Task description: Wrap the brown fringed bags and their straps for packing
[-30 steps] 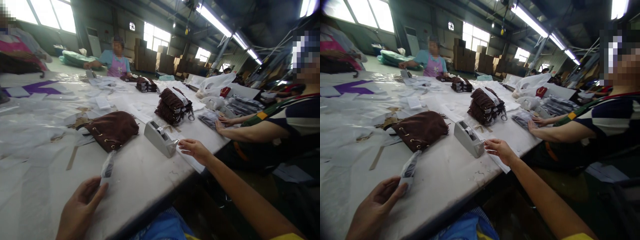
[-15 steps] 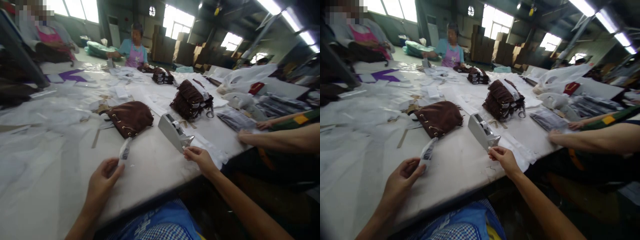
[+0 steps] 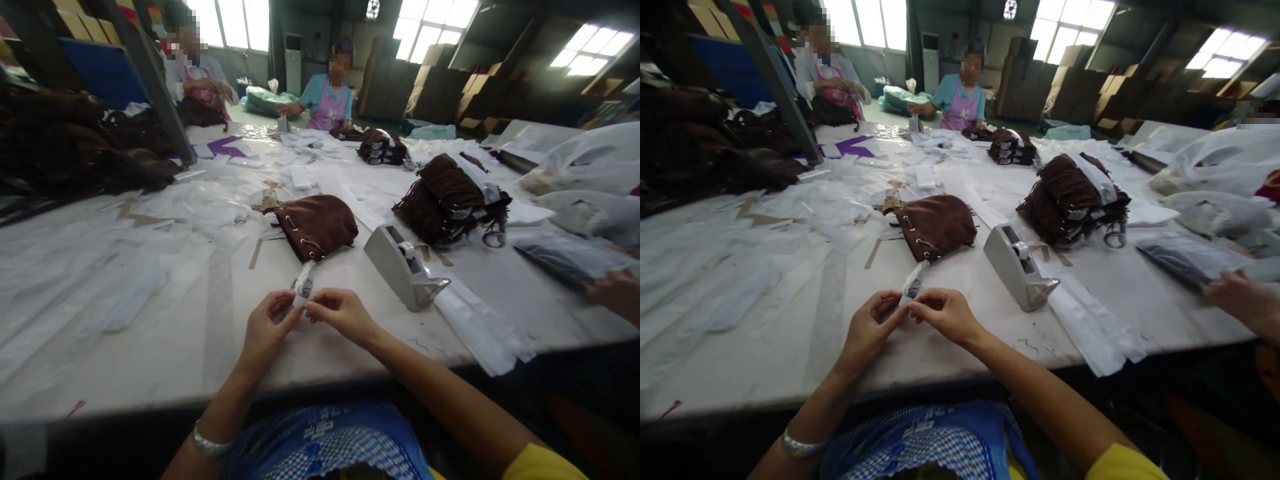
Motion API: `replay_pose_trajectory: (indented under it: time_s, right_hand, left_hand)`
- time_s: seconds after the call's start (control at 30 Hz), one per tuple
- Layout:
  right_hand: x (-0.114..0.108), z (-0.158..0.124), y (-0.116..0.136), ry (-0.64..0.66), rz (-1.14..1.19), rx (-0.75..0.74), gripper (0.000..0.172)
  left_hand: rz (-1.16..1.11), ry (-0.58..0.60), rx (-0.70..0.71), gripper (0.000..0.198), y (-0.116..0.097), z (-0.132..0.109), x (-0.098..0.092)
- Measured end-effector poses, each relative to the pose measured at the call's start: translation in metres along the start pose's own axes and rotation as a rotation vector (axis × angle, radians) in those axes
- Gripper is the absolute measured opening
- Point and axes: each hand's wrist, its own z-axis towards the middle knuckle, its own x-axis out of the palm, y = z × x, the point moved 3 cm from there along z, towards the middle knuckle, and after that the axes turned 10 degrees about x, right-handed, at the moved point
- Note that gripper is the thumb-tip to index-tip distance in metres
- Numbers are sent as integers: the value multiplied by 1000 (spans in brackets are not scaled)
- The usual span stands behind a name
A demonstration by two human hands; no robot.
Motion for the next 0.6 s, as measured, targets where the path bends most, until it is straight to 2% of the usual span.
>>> replay_pose_trajectory:
  time_s: [0.33, 0.47, 0.6]
  right_hand:
    - [1, 5, 1, -69, -134, 60, 35]
    - [-1, 8, -4, -57, -134, 91, 38]
    - [-1, 10, -6, -38, -139, 73, 35]
  left_hand:
    - [-18, 10, 8, 39, -1, 0, -1]
    - [-31, 3, -9, 40, 1, -1, -3]
    - [-67, 10, -36, 41, 2, 0, -4]
